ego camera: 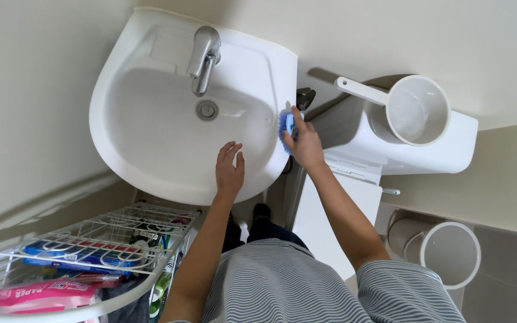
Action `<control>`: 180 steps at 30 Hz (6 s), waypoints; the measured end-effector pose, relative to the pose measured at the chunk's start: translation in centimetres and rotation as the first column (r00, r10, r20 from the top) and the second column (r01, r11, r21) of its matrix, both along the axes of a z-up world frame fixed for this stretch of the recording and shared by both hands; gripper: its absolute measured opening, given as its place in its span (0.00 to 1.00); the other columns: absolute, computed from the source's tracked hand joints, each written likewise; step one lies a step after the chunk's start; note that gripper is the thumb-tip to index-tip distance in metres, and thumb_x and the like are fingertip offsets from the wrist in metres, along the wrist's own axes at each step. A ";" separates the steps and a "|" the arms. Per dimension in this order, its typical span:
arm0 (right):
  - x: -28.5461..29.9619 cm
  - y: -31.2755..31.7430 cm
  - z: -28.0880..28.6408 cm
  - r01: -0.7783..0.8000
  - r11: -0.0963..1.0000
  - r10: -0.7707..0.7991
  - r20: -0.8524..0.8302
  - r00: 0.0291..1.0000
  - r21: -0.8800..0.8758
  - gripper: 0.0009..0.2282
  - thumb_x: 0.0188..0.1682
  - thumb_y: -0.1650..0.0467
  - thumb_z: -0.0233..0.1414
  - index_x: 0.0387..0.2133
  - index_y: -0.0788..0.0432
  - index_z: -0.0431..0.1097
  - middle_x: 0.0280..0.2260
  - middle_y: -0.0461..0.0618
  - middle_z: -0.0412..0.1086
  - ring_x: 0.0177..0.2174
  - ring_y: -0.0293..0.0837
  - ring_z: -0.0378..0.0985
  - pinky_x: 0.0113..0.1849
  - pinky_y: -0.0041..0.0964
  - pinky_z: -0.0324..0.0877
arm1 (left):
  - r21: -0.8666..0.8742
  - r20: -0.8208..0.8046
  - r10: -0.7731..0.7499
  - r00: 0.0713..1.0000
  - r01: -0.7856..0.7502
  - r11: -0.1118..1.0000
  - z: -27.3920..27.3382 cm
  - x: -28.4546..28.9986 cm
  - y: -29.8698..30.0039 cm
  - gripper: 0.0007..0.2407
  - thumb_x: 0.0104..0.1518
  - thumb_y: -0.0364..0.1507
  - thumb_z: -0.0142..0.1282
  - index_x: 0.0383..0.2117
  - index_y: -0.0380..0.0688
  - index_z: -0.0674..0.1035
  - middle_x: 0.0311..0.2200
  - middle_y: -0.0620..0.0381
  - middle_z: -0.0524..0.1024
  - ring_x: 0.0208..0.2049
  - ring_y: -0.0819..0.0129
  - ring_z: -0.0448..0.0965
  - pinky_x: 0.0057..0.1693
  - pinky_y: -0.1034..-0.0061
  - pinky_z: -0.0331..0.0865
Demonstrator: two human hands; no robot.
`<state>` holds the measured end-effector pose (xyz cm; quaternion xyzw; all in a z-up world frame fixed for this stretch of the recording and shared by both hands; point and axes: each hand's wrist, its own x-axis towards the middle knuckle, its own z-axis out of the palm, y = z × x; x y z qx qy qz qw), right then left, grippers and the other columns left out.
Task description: Cleaning and scrubbing a bathroom sink and faucet with a sponge.
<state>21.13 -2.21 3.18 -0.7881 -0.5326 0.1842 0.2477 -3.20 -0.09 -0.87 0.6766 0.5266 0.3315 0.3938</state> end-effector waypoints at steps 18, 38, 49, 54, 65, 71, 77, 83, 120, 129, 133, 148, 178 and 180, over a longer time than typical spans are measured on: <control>-6.5 9.4 4.0 -0.006 0.989 0.018 -0.082 0.996 0.147 0.34 0.52 0.63 0.60 0.71 0.46 0.50 0.35 0.65 0.74 0.32 0.59 0.81 0.39 0.52 0.75 | 0.078 -0.019 -0.022 1.000 0.023 0.997 0.6 -4.5 1.8 0.11 0.65 0.27 0.52 0.50 0.41 0.80 0.56 0.49 0.74 0.56 0.52 0.75 0.60 0.63 0.70; -14.1 16.7 5.5 -0.200 0.975 0.201 -0.002 0.980 0.095 0.35 0.47 0.64 0.61 0.68 0.53 0.53 0.39 0.65 0.74 0.37 0.61 0.80 0.42 0.53 0.75 | 0.152 0.135 0.137 0.981 -0.157 0.976 2.0 -8.7 6.4 0.10 0.63 0.25 0.53 0.47 0.41 0.82 0.53 0.46 0.76 0.55 0.51 0.76 0.60 0.64 0.70; -12.9 15.3 4.1 -0.160 0.964 0.191 -0.132 0.973 0.211 0.31 0.50 0.65 0.59 0.67 0.55 0.55 0.33 0.62 0.75 0.30 0.56 0.83 0.34 0.49 0.76 | 0.114 0.125 0.187 0.974 -0.201 0.973 2.0 -8.1 8.0 0.10 0.64 0.26 0.52 0.47 0.39 0.82 0.54 0.48 0.76 0.56 0.53 0.76 0.60 0.65 0.71; -10.9 18.4 2.3 -0.132 0.963 0.160 -0.105 0.982 0.235 0.32 0.52 0.63 0.60 0.67 0.58 0.55 0.31 0.62 0.76 0.28 0.53 0.81 0.33 0.47 0.75 | 0.127 0.130 0.181 0.975 -0.197 0.972 3.1 -6.4 8.9 0.11 0.65 0.26 0.51 0.49 0.40 0.81 0.54 0.48 0.75 0.57 0.54 0.76 0.61 0.66 0.71; -11.3 17.4 0.9 -0.107 0.978 0.174 -0.416 0.892 0.180 0.32 0.54 0.60 0.55 0.69 0.58 0.52 0.29 0.53 0.77 0.27 0.42 0.80 0.31 0.37 0.75 | 0.167 0.087 0.112 0.990 -0.125 0.978 5.7 -2.6 10.8 0.19 0.68 0.28 0.47 0.65 0.39 0.68 0.64 0.44 0.64 0.65 0.50 0.67 0.66 0.63 0.65; -9.6 21.7 -0.7 0.054 0.994 -0.004 -0.450 0.893 0.098 0.33 0.53 0.58 0.54 0.68 0.58 0.53 0.30 0.55 0.78 0.29 0.43 0.82 0.31 0.36 0.76 | 0.134 0.069 0.086 0.994 -0.095 0.986 7.1 -1.2 11.3 0.23 0.67 0.27 0.46 0.69 0.39 0.60 0.68 0.43 0.57 0.69 0.47 0.61 0.67 0.62 0.63; -9.7 19.9 -1.2 -0.087 0.991 0.126 -0.536 0.835 0.098 0.30 0.54 0.58 0.52 0.68 0.56 0.55 0.33 0.56 0.79 0.32 0.44 0.84 0.34 0.37 0.78 | 0.133 0.015 0.087 0.996 -0.088 0.987 6.3 -1.2 11.6 0.24 0.67 0.28 0.48 0.69 0.40 0.60 0.69 0.44 0.57 0.69 0.48 0.61 0.68 0.62 0.63; -7.6 23.3 -0.4 -0.008 1.000 0.004 -0.446 0.895 -0.007 0.30 0.53 0.57 0.52 0.68 0.51 0.56 0.34 0.59 0.79 0.33 0.47 0.84 0.36 0.40 0.78 | 0.104 0.021 0.112 0.994 -0.113 0.988 6.7 -0.6 11.5 0.26 0.66 0.27 0.48 0.70 0.40 0.58 0.70 0.44 0.53 0.70 0.49 0.59 0.68 0.62 0.63; -11.4 18.4 4.3 -0.149 0.978 0.191 -0.335 0.923 0.147 0.31 0.55 0.62 0.51 0.69 0.62 0.51 0.32 0.62 0.79 0.29 0.50 0.85 0.31 0.41 0.77 | 0.144 0.111 0.067 0.992 -0.083 0.986 6.0 -2.7 11.4 0.21 0.66 0.25 0.51 0.66 0.40 0.66 0.66 0.47 0.62 0.67 0.52 0.65 0.68 0.65 0.65; -10.7 19.9 5.8 -0.126 0.992 0.129 -0.135 0.982 0.027 0.33 0.54 0.61 0.54 0.68 0.64 0.48 0.36 0.66 0.74 0.33 0.57 0.83 0.34 0.47 0.77 | 0.182 0.119 0.017 0.993 -0.039 0.982 5.6 -2.7 10.5 0.22 0.66 0.26 0.50 0.67 0.40 0.65 0.67 0.47 0.62 0.68 0.51 0.63 0.70 0.64 0.62; -11.8 18.2 4.2 -0.153 0.982 0.157 -0.030 0.987 0.108 0.37 0.52 0.60 0.56 0.67 0.70 0.47 0.37 0.69 0.73 0.33 0.60 0.82 0.34 0.48 0.78 | 0.166 0.097 0.023 0.995 -0.039 0.985 4.8 -3.1 10.1 0.23 0.65 0.26 0.50 0.68 0.39 0.64 0.67 0.46 0.61 0.69 0.50 0.62 0.69 0.64 0.61; -12.2 15.6 7.7 -0.427 0.901 0.420 0.088 0.903 0.077 0.38 0.48 0.57 0.61 0.58 0.78 0.55 0.38 0.71 0.73 0.34 0.60 0.82 0.35 0.46 0.78 | 0.107 0.091 0.104 0.990 -0.113 0.988 4.3 -4.2 10.1 0.21 0.64 0.26 0.50 0.65 0.40 0.68 0.65 0.46 0.64 0.66 0.51 0.66 0.67 0.66 0.63; -9.9 21.8 11.3 -0.320 0.944 0.316 0.062 0.947 0.075 0.41 0.47 0.54 0.59 0.67 0.68 0.53 0.43 0.67 0.74 0.40 0.59 0.80 0.44 0.47 0.75 | 0.230 0.028 0.002 1.000 -0.009 0.973 9.0 -3.1 13.5 0.28 0.64 0.29 0.52 0.71 0.44 0.58 0.72 0.48 0.55 0.72 0.51 0.57 0.70 0.62 0.60; -7.8 24.2 9.4 -0.190 0.968 0.186 0.043 0.982 0.166 0.41 0.47 0.54 0.61 0.65 0.72 0.53 0.44 0.67 0.74 0.40 0.57 0.81 0.43 0.46 0.76 | 0.215 0.031 0.008 0.999 -0.014 0.977 9.0 -2.9 13.6 0.28 0.63 0.30 0.52 0.71 0.44 0.57 0.72 0.48 0.55 0.72 0.50 0.57 0.70 0.62 0.59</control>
